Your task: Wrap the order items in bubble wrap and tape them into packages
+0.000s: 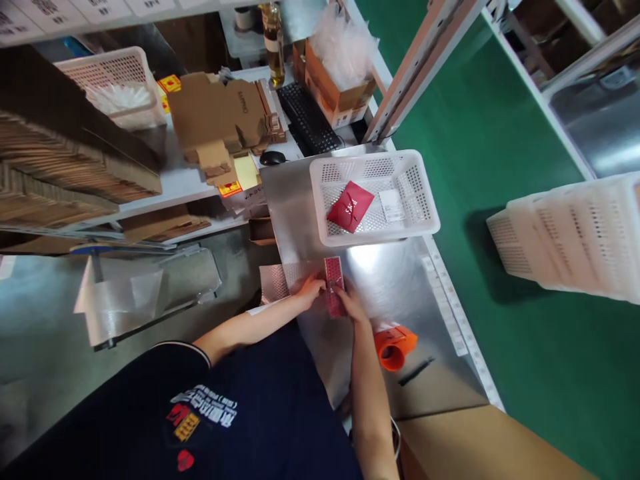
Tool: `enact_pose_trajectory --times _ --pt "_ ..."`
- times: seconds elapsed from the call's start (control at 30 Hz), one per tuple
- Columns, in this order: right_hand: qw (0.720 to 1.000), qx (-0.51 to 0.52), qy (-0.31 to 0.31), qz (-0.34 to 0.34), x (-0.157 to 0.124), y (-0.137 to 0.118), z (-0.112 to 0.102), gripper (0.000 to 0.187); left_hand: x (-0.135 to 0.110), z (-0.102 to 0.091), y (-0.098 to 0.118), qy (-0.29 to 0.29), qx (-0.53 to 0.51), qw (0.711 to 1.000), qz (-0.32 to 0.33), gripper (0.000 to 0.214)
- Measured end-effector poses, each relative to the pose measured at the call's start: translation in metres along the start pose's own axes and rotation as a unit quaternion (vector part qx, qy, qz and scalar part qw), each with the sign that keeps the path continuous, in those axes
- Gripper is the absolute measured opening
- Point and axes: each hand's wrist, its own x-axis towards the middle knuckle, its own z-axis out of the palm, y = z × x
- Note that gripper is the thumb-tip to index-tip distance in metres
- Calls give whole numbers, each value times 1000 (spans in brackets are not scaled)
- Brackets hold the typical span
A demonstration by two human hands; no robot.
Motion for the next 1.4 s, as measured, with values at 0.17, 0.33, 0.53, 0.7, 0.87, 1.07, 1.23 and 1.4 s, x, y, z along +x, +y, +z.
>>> enact_pose_trajectory --times 0.17,0.33,0.53,0.7,0.87,1.07,1.23,1.4 --pt "999 17 25 29 2 3 3 87 -14 -35 7 -96 194 970 107 34" --pt "986 -152 68 12 1 5 34 99 -29 -90 0 -141 572 762 268 60" --pt "913 -376 157 0 -11 -2 55 100 -15 -100 -9 -151 638 696 292 74" --pt "857 -473 201 40 -8 -13 16 95 -3 -90 -7 -178 634 683 316 72" --pt "822 -530 204 34 -11 -18 24 93 3 -92 -9 -179 647 667 323 74" --pt "811 -529 248 26 -12 -8 46 92 3 -91 -8 -179 660 652 327 74" --pt "834 -503 227 18 -9 -1 32 96 0 -90 -3 -174 671 646 319 73" --pt "826 -519 219 35 -9 -4 36 97 1 -89 -3 -180 661 654 321 74"
